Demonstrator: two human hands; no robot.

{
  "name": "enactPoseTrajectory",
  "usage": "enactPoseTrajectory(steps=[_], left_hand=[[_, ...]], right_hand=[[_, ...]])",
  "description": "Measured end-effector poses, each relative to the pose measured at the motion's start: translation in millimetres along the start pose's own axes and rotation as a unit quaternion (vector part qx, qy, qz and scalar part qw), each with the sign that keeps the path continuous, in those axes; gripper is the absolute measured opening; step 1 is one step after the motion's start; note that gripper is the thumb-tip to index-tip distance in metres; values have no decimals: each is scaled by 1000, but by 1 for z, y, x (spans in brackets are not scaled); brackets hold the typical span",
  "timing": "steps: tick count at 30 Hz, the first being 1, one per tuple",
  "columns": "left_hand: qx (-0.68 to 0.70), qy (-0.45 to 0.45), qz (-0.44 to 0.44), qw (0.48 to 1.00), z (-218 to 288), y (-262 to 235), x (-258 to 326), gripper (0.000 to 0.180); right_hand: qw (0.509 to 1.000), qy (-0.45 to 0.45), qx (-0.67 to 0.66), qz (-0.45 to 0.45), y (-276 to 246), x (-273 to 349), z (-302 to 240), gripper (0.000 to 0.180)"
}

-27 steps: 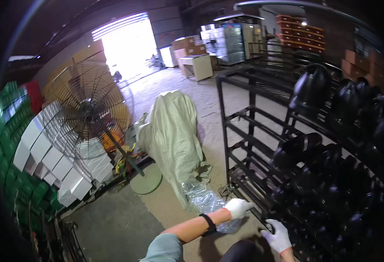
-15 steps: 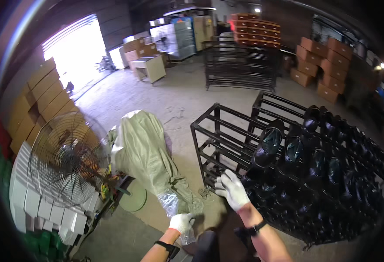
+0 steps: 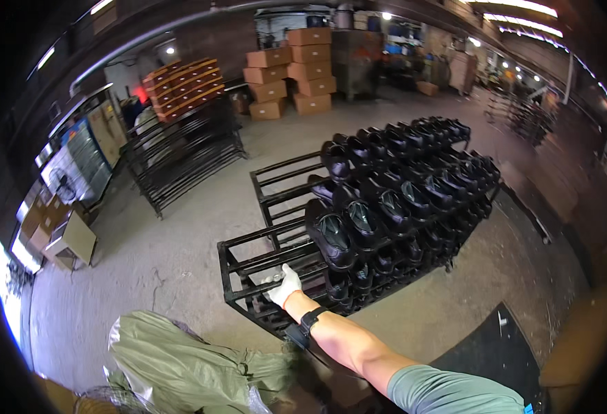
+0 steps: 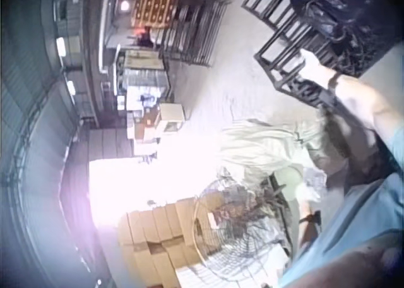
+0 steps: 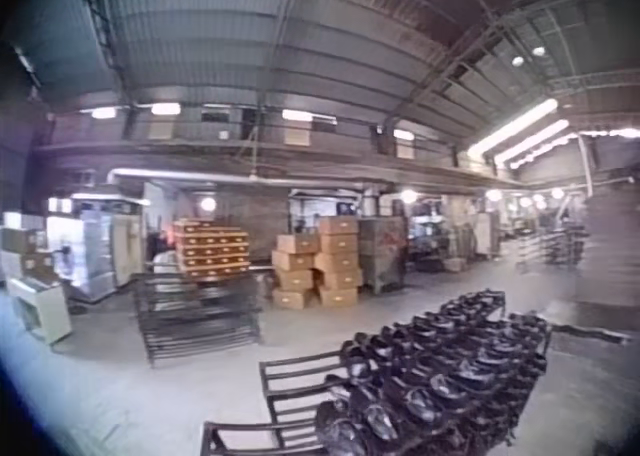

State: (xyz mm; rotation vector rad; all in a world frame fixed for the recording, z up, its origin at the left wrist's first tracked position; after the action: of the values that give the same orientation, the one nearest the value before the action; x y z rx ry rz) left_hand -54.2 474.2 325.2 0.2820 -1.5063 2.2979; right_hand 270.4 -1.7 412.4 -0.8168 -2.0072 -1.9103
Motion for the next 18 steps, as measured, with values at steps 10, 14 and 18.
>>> enactPoseTrajectory(steps=[10,14,18], left_hand=[[-82,-48,-195,976,55,-196,-214,75],[-142,50,-205,967,77,-242,-297,66],[-183,169,-242,938,116,-254,-376,58]], right_hand=[[983,-120,10,139,-38,38,-24,22],[967,-176,28,184,-15,57,-1,26],[939,-230,61,250,-36,83,-26,29]])
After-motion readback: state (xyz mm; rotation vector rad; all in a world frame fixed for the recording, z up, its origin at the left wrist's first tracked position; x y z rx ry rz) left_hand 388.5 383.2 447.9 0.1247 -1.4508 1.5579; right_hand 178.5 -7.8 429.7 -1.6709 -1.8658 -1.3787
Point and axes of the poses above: each hand's wrist, its own x-axis away from the middle knuckle, its own y-axis out of the palm, z = x × y, the point moved 2 cm from there along -x, towards the middle knuckle, and after that the axes turned 9 degrees about x, right-handed, at the moved point
